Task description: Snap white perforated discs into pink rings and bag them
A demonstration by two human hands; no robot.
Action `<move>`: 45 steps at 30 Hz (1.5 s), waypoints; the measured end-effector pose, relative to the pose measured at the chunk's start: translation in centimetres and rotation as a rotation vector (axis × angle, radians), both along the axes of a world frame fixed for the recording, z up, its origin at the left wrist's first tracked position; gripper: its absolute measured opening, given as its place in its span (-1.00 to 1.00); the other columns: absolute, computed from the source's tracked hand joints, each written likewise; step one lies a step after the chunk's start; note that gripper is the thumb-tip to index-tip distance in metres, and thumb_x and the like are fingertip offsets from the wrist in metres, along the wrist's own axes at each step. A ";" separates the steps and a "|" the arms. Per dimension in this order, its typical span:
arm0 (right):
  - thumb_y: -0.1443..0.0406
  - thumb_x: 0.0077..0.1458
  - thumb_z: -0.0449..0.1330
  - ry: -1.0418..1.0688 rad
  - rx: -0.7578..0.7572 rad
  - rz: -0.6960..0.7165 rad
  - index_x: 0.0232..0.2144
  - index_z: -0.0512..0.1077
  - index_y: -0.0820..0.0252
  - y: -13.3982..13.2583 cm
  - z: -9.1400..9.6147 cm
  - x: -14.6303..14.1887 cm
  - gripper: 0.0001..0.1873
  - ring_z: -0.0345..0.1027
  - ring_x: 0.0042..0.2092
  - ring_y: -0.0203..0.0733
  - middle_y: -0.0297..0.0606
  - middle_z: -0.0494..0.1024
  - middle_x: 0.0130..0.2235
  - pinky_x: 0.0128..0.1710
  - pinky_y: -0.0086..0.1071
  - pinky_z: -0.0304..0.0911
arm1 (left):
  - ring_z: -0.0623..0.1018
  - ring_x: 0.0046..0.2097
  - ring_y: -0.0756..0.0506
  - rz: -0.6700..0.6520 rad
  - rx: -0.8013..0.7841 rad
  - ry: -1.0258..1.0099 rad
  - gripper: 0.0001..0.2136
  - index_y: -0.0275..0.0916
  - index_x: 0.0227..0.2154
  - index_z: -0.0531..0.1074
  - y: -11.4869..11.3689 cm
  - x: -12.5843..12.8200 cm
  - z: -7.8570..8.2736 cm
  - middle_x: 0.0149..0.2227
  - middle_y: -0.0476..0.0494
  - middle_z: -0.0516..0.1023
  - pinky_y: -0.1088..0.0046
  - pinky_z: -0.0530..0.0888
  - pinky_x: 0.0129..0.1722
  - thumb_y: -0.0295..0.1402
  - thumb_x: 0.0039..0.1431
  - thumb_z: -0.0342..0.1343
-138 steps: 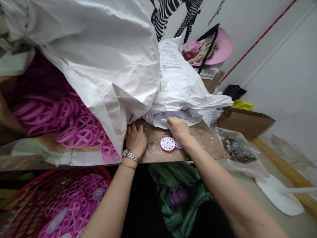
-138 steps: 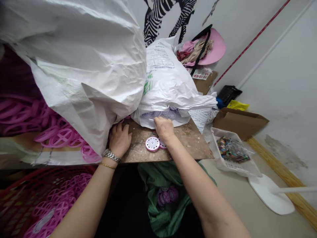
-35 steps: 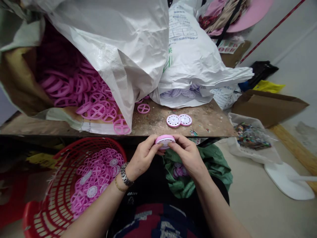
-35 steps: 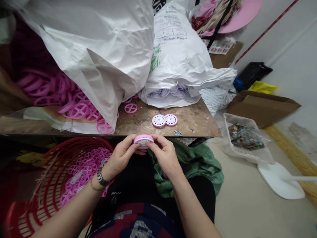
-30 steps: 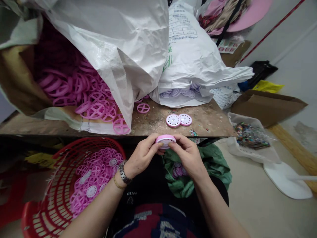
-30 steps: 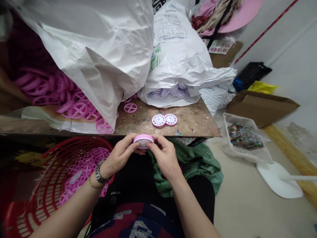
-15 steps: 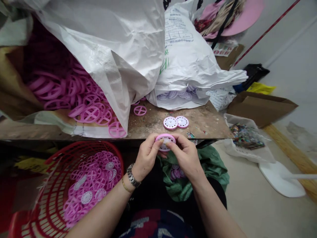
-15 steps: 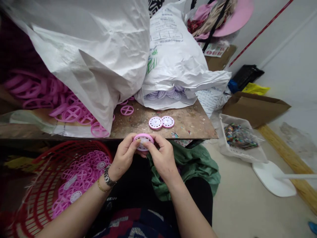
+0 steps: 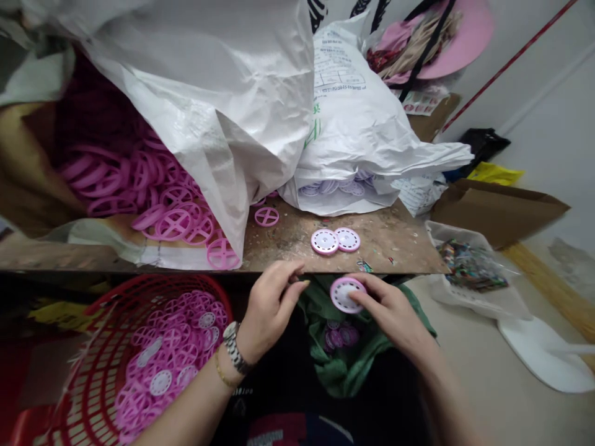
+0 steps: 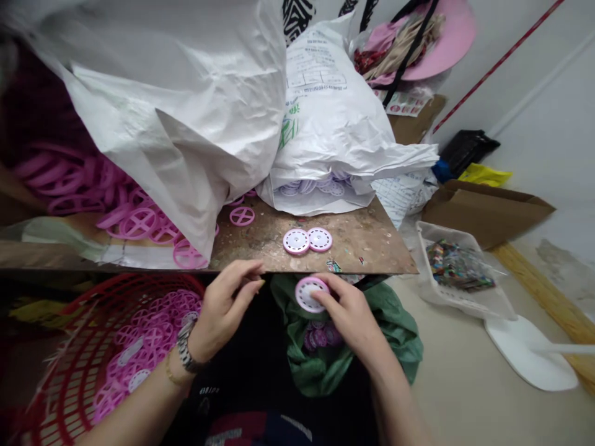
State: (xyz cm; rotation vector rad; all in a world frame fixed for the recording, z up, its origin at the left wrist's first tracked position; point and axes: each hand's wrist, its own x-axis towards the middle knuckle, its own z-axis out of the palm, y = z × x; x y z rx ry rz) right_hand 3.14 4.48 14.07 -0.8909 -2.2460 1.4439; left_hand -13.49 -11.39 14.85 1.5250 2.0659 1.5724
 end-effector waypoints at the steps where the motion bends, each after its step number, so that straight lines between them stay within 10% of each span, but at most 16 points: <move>1: 0.10 0.04 0.17 -0.077 0.021 0.032 -0.23 0.53 0.13 0.6 -0.8 1.0 -0.69 0.47 -0.18 -0.05 -0.23 0.61 -0.18 -0.12 -0.25 0.33 | 0.50 -0.14 -0.09 0.090 0.056 0.063 -0.76 -0.15 -0.03 0.40 -0.8 -0.5 0.2 -0.18 -0.13 0.51 0.35 0.44 -0.09 -0.41 0.26 0.01; 6: 0.07 -0.03 0.12 -0.441 0.178 0.099 -0.18 0.55 0.14 2.5 -6.5 5.2 -0.57 0.47 -0.06 0.11 -0.12 0.60 -0.10 -0.01 -0.11 0.34 | 0.42 0.06 -0.18 0.519 0.161 0.420 -0.71 -0.15 -0.02 0.39 -3.8 -4.9 1.2 -0.03 -0.18 0.44 0.18 0.31 0.13 -0.45 0.20 0.07; 11: 0.04 0.01 0.05 -0.546 0.250 0.161 -0.11 0.54 0.19 2.3 -9.4 5.5 -0.48 0.41 0.04 0.14 -0.03 0.55 -0.01 0.09 -0.06 0.28 | 0.19 0.25 -0.36 0.724 -0.151 0.644 -0.53 -0.30 0.15 0.25 -5.4 -9.3 0.9 0.21 -0.43 0.17 -0.02 0.15 0.22 -0.30 0.19 0.10; 19: 0.14 0.13 0.06 -0.330 0.235 0.342 -0.05 0.51 0.13 -1.6 -6.3 -0.3 -0.59 0.43 0.02 0.03 -0.15 0.55 0.00 0.04 -0.15 0.31 | 0.28 0.13 -0.38 0.725 -0.429 0.707 -0.65 -0.26 -0.01 0.39 -6.7 -9.0 -0.3 0.11 -0.41 0.24 -0.01 0.28 0.09 -0.27 0.16 0.11; 45: 0.37 0.20 0.12 -0.277 0.319 0.694 -0.01 0.48 0.17 -8.3 -0.8 -7.9 -0.68 0.45 -0.05 -0.03 -0.17 0.58 -0.10 -0.03 -0.22 0.32 | 0.25 0.24 -0.39 0.472 -0.396 0.570 -0.64 -0.38 -0.08 0.41 -5.4 -13.3 -0.5 0.23 -0.48 0.13 0.03 0.29 0.21 -0.42 0.03 0.25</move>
